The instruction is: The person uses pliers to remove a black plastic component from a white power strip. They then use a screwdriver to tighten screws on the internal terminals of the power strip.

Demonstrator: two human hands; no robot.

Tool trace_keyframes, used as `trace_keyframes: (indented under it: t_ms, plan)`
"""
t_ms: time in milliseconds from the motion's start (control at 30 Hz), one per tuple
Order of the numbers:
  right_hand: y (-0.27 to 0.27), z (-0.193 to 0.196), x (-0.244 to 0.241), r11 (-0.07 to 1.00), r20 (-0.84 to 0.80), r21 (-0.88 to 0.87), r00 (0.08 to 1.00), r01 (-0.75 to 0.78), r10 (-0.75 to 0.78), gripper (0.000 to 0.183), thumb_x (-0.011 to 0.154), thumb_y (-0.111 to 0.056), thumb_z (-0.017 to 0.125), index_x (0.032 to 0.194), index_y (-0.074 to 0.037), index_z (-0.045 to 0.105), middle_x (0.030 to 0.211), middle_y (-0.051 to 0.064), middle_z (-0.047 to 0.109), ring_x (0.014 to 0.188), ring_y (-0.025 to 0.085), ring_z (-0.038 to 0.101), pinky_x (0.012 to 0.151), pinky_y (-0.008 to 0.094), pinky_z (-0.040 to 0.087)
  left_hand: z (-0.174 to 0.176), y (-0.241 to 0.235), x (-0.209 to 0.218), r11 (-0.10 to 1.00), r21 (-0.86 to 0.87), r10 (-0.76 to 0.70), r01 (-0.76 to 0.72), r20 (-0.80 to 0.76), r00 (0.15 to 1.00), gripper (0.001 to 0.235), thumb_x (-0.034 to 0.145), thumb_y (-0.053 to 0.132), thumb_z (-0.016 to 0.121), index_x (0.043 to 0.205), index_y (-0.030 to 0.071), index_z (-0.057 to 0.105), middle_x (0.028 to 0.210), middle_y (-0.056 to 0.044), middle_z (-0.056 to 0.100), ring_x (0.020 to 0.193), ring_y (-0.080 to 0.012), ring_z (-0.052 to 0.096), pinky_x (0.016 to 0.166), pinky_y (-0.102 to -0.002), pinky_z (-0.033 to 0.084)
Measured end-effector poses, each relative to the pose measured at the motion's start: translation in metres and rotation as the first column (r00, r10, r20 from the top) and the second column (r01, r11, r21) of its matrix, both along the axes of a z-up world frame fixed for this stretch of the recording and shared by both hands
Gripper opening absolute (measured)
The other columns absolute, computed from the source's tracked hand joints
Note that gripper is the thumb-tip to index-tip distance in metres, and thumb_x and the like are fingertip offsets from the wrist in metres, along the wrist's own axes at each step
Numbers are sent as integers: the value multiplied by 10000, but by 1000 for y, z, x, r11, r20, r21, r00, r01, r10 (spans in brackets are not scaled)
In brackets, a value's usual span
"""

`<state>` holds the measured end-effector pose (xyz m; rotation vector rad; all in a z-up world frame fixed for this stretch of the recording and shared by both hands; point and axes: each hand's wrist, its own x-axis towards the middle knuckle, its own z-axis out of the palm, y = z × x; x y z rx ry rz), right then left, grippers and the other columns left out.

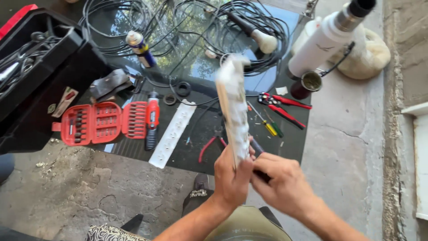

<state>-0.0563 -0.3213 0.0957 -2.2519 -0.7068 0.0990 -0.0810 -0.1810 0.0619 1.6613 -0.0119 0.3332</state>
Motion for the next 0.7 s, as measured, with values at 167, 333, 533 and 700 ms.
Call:
trace_keyframes:
  t_ms: [167,333,533,700]
  plan:
    - [-36,-60,-32,953,-141,211,971,219,-192,123,768,-139,676,691,-123,581,641,-28,561,584,121,497,523,311,399,8,-31,-16,974,219,8,-52,196,980,658,1050,594,312,1099,5,601,950,-123,640,813,-309,657,705,-417,503]
    - [-49,-68,-36,900,-351,273,907,338,-234,217,738,-122,691,602,-107,522,581,-52,473,594,75,392,494,308,344,2,-49,-24,924,367,-41,-109,378,925,491,1002,333,378,1194,-65,591,1105,-203,689,950,-384,719,834,-441,578]
    - [-53,-57,-28,874,-518,324,841,363,-157,153,790,-76,736,659,-67,658,615,-47,540,616,60,426,518,275,369,-3,-52,-22,840,511,-103,-182,480,872,568,1046,401,325,1194,-84,581,1067,-237,687,903,-380,725,790,-448,590]
    - [-63,-54,-26,791,-481,451,859,413,-174,73,822,-5,740,862,-17,800,816,44,783,775,97,667,722,259,553,-19,-57,2,751,-658,-170,-53,-270,948,828,897,672,432,1196,-71,643,844,-111,683,723,-184,666,682,-310,553]
